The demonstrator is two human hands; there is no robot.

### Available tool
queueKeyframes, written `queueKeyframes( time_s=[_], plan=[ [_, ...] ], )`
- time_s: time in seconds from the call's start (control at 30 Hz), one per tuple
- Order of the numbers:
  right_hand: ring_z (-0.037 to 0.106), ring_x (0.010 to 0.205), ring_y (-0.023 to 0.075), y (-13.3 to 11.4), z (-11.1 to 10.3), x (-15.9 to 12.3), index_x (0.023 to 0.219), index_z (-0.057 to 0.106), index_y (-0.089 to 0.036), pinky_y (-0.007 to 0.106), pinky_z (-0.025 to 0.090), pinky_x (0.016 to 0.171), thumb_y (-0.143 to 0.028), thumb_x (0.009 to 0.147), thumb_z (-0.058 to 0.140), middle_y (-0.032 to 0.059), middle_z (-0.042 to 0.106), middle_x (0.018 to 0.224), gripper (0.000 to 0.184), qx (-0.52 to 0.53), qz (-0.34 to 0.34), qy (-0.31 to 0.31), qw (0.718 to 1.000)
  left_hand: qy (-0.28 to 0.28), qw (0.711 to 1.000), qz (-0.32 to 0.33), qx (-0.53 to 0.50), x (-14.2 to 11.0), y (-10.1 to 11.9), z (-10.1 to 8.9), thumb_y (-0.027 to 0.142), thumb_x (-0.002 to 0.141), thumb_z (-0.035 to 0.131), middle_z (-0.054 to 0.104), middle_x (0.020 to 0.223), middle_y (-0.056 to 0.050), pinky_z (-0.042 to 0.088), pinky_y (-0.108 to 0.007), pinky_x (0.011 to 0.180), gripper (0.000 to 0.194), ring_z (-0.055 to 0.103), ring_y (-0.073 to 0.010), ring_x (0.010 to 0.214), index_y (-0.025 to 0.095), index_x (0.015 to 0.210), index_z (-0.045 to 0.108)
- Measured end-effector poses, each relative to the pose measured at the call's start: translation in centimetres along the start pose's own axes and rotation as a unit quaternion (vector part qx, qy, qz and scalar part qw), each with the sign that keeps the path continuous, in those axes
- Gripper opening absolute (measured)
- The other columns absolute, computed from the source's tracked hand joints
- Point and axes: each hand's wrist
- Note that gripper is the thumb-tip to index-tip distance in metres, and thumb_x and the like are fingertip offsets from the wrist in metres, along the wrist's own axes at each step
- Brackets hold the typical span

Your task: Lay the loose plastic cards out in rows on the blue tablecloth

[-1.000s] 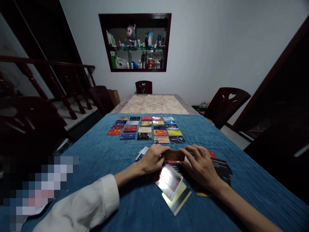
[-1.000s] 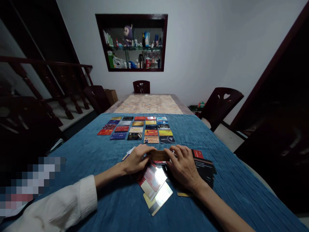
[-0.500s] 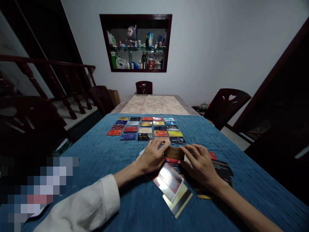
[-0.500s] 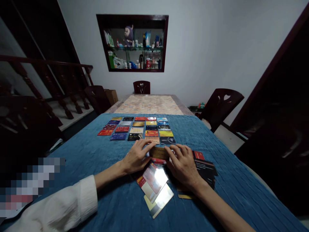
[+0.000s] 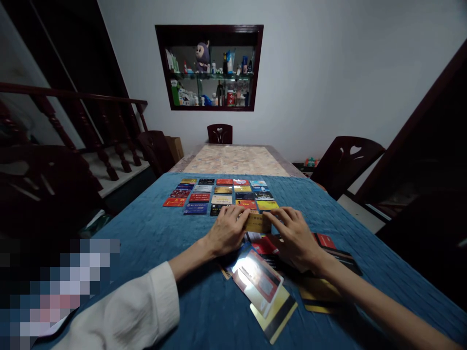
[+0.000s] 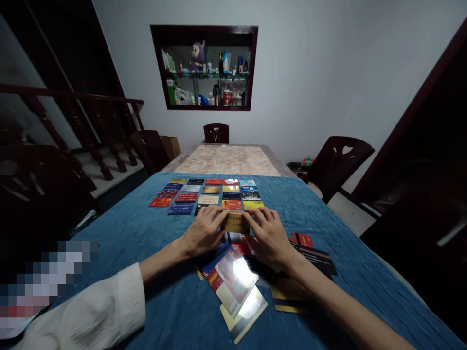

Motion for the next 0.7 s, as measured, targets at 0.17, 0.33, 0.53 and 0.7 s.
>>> queueKeyframes(
  time_s=[0.17,0.33,0.53,0.7],
  plan=[
    [0.047,0.106,0.0301,1.2,1.9,2.6,0.135,0.053,-0.02,0.04,0.039,0.081,-0.028,0.084,0.062,0.0138,0.06,0.117,0.052,0.009,-0.004,-0.044,0.999,-0.031,0.999,-0.033,0.021,0.9,-2.2,-0.7,0.021,0.086,0.059,0.056,0.128,-0.018,0.041,-0.05,0.098,0.051,0.05,-0.0331,0.118,0.014,0.135,0.048],
    [0.046,0.109,0.0305,1.9,4.0,5.4,0.126,0.058,-0.019,0.038,0.039,0.079,-0.029,0.083,0.065,0.0147,0.06,0.12,0.045,0.005,0.009,-0.08,0.997,-0.07,0.994,-0.059,0.061,1.8,-4.3,-1.2,0.021,0.087,0.058,0.056,0.129,-0.019,0.041,-0.049,0.094,0.047,0.047,-0.0344,0.12,0.012,0.132,0.05],
    [0.045,0.111,0.0307,2.2,5.6,8.3,0.126,0.057,-0.018,0.038,0.038,0.081,-0.03,0.085,0.064,0.0142,0.06,0.124,0.043,0.002,0.014,-0.14,0.99,-0.093,0.99,-0.072,0.074,2.7,-6.7,-1.1,0.019,0.085,0.057,0.053,0.132,-0.019,0.039,-0.05,0.095,0.048,0.044,-0.0346,0.12,0.013,0.132,0.049],
    [0.045,0.112,0.0314,2.4,6.6,10.3,0.126,0.058,-0.017,0.041,0.037,0.086,-0.035,0.089,0.062,0.0147,0.059,0.13,0.042,-0.005,0.027,-0.187,0.982,-0.121,0.984,-0.074,0.108,3.5,-8.4,-1.0,0.018,0.083,0.057,0.055,0.13,-0.02,0.039,-0.049,0.093,0.046,0.045,-0.034,0.118,0.013,0.128,0.05]
  ],
)
Point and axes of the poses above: each hand's wrist, its own x-axis towards the middle knuckle, its own z-axis out of the palm, y = z × x
